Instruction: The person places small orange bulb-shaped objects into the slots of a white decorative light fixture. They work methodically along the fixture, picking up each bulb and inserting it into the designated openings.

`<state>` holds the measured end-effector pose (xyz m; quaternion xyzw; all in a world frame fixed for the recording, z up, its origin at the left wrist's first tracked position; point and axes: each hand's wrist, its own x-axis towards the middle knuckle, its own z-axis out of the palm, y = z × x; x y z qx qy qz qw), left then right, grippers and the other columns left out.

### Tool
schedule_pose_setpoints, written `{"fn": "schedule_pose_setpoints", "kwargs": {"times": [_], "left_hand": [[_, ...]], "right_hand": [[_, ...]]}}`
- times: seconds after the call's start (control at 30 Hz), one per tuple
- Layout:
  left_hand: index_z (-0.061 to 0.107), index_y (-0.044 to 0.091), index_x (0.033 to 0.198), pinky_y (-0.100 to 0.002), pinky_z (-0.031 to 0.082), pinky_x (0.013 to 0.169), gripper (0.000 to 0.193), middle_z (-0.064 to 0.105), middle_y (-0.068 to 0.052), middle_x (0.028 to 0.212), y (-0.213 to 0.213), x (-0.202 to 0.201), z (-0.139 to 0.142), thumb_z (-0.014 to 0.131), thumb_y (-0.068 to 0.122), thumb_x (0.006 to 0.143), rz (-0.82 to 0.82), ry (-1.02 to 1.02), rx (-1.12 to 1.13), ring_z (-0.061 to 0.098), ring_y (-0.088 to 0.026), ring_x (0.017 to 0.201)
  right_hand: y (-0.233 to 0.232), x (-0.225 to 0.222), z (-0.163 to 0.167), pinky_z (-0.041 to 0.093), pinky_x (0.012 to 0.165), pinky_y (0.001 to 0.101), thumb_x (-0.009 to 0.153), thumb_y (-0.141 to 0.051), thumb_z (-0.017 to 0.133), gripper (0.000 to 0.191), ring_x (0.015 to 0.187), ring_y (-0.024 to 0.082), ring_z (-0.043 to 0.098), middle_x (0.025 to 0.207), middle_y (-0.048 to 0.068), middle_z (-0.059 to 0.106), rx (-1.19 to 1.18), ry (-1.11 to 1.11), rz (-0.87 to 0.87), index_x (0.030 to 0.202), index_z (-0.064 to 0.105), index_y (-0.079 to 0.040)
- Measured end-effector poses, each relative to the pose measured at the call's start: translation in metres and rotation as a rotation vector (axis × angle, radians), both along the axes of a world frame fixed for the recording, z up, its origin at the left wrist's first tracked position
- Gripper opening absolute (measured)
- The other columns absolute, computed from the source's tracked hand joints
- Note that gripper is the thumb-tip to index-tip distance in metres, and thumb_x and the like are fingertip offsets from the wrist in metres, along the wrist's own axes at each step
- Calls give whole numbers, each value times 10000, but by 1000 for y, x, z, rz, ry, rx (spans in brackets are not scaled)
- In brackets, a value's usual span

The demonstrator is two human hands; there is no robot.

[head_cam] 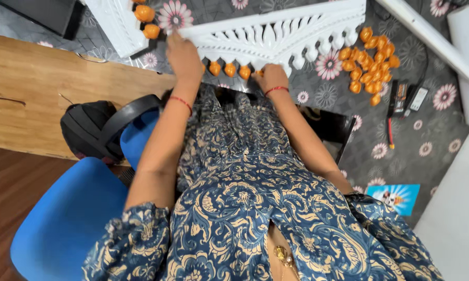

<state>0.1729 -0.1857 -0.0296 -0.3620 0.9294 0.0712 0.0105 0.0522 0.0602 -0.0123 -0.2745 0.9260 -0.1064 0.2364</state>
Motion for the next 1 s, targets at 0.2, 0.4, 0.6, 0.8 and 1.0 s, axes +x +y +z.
{"fn": "schedule_pose_setpoints", "kwargs": {"times": [0.2, 0.4, 0.6, 0.8, 1.0], "left_hand": [[468, 191, 1497, -550, 414, 1063, 883, 421, -236, 1535, 8, -39, 23, 812, 256, 686, -583, 22, 110, 401, -434, 1416], [384, 374, 1570, -500, 527, 851, 1102, 473, -236, 1470, 17, -74, 42, 889, 172, 612, -741, -80, -70, 511, -481, 1243], [356, 354, 1594, -439, 552, 826, 1071, 597, -209, 1266, 3, -104, 65, 901, 306, 673, -874, -380, 99, 652, -378, 1073], [383, 278, 1600, -434, 557, 791, 1296, 675, -164, 1121, -10, -114, 71, 1006, 468, 479, -1063, -382, 85, 671, -335, 1033], [384, 201, 1599, -452, 568, 783, 1324, 721, -134, 1057, -11, -116, 65, 1005, 499, 468, -1117, -365, 63, 688, -332, 1022]], "right_hand": [[-16, 14, -16, 573, 750, 490, 800, -426, 856, 444, 849, 411, 712, 867, 251, 726, 99, 152, -6, 807, 771, 10], [-17, 18, -3, 576, 744, 483, 765, -392, 895, 399, 853, 400, 718, 898, 229, 732, 135, 94, -196, 855, 775, -22], [-21, 13, 21, 584, 704, 443, 574, -368, 971, 439, 813, 356, 727, 871, 203, 740, 96, 90, -329, 801, 784, -42], [-29, 25, 23, 592, 673, 436, 588, -350, 980, 406, 772, 338, 740, 810, 186, 740, 109, 241, -398, 781, 782, -53], [-41, 37, 23, 587, 621, 446, 746, -250, 855, 185, 743, 353, 742, 787, 196, 730, 168, 295, -441, 760, 780, -82]]}}
